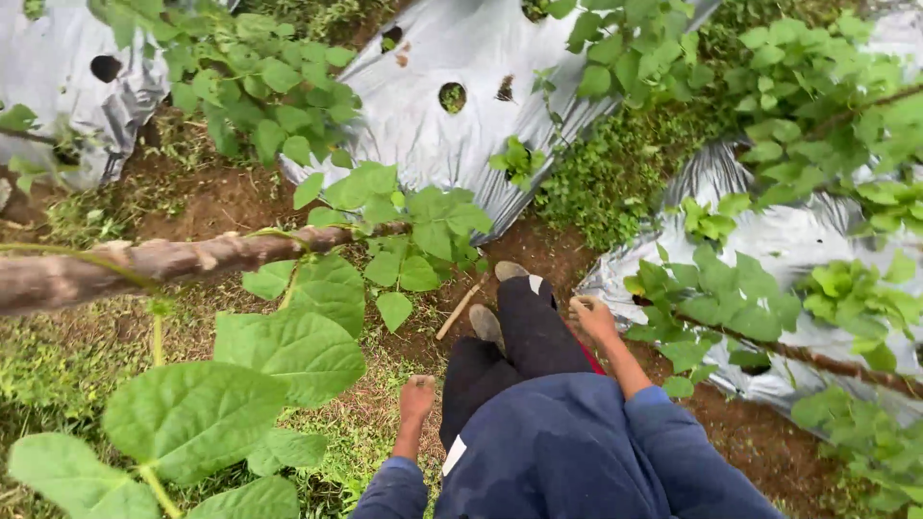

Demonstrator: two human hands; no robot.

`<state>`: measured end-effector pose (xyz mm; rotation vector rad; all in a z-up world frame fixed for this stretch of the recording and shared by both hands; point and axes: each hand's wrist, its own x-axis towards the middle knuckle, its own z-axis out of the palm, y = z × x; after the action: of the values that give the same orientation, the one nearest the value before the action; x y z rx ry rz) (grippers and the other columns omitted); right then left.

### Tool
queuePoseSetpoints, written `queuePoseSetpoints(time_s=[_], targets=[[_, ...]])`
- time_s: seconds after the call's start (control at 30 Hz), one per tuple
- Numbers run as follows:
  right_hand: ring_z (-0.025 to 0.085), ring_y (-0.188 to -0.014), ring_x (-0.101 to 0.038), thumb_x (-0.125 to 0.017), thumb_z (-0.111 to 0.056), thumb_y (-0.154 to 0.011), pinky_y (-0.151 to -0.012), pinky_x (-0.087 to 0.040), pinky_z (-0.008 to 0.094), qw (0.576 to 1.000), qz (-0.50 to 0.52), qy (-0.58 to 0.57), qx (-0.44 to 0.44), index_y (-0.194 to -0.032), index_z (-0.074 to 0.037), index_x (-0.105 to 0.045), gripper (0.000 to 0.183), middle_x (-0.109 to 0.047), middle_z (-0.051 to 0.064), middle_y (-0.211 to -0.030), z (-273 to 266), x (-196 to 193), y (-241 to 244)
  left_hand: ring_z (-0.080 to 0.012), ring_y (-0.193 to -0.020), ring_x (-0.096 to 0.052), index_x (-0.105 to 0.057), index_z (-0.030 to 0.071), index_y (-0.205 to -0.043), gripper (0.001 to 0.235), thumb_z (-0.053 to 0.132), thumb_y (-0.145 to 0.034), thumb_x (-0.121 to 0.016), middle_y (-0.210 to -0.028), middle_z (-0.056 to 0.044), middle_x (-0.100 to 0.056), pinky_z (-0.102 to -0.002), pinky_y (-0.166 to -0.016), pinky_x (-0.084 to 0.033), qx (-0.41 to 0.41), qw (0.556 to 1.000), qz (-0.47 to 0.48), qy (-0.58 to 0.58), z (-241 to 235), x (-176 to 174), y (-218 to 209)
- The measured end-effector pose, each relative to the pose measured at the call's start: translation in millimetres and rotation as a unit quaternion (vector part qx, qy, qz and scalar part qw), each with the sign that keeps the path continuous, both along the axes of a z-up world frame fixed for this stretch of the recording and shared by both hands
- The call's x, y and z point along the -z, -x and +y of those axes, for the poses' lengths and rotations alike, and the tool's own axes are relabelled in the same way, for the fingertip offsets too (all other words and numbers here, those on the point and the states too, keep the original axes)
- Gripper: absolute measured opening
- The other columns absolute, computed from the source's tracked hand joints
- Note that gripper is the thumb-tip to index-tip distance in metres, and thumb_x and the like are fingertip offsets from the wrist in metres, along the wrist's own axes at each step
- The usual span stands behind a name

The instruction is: Training bean vines onto support strings and weeding the soil with a wooden stick in a field.

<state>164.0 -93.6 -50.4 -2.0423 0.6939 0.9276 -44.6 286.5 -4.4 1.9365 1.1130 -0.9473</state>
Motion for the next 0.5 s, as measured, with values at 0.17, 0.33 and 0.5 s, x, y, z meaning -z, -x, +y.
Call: queuePoseSetpoints(time_s=[0.17,0.33,0.5], targets=[[0.031,-0.130,-0.061,-0.065,-0.050,-0.098,-0.114,-0.044,0.050,0.997,0.022,0.057,-0.048,-0.134,-0.022,-0.069,0.046,-0.069,0.010,-0.133,-46.6,5.0,94.5,-0.0284,-0.087,-0.077,-0.075,0.013,-0.116,0.031,0.029,-0.102,-0.051,-0.082,-0.009,-0.077,-0.044,-0.080,-0.060,0.055,0.998,0.003,-0.030,24.0,20.0,17.0],[0.035,-0.129,-0.061,-0.062,-0.045,-0.101,-0.107,-0.051,0.052,0.996,0.056,0.034,0.056,-0.136,-0.017,-0.067,0.045,-0.068,0.013,-0.132,-75.6,19.9,140.6,-0.0269,-0.099,-0.075,-0.074,0.016,-0.118,0.028,0.026,-0.100,-0.054,-0.097,-0.005,-0.079,-0.044,-0.086,-0.059,0.148,0.988,0.026,-0.027,7.5,90.5,-33.5],[0.036,-0.125,-0.063,-0.062,-0.038,-0.101,-0.104,-0.054,0.053,0.995,0.031,0.033,0.085,-0.132,-0.012,-0.067,0.041,-0.069,0.016,-0.128,-91.4,64.2,161.1,-0.0311,-0.108,-0.073,-0.070,0.011,-0.126,0.038,0.029,-0.095,-0.057,-0.114,-0.011,-0.076,-0.049,-0.094,-0.059,0.199,0.980,0.007,-0.025,-19.7,188.6,-83.4]])
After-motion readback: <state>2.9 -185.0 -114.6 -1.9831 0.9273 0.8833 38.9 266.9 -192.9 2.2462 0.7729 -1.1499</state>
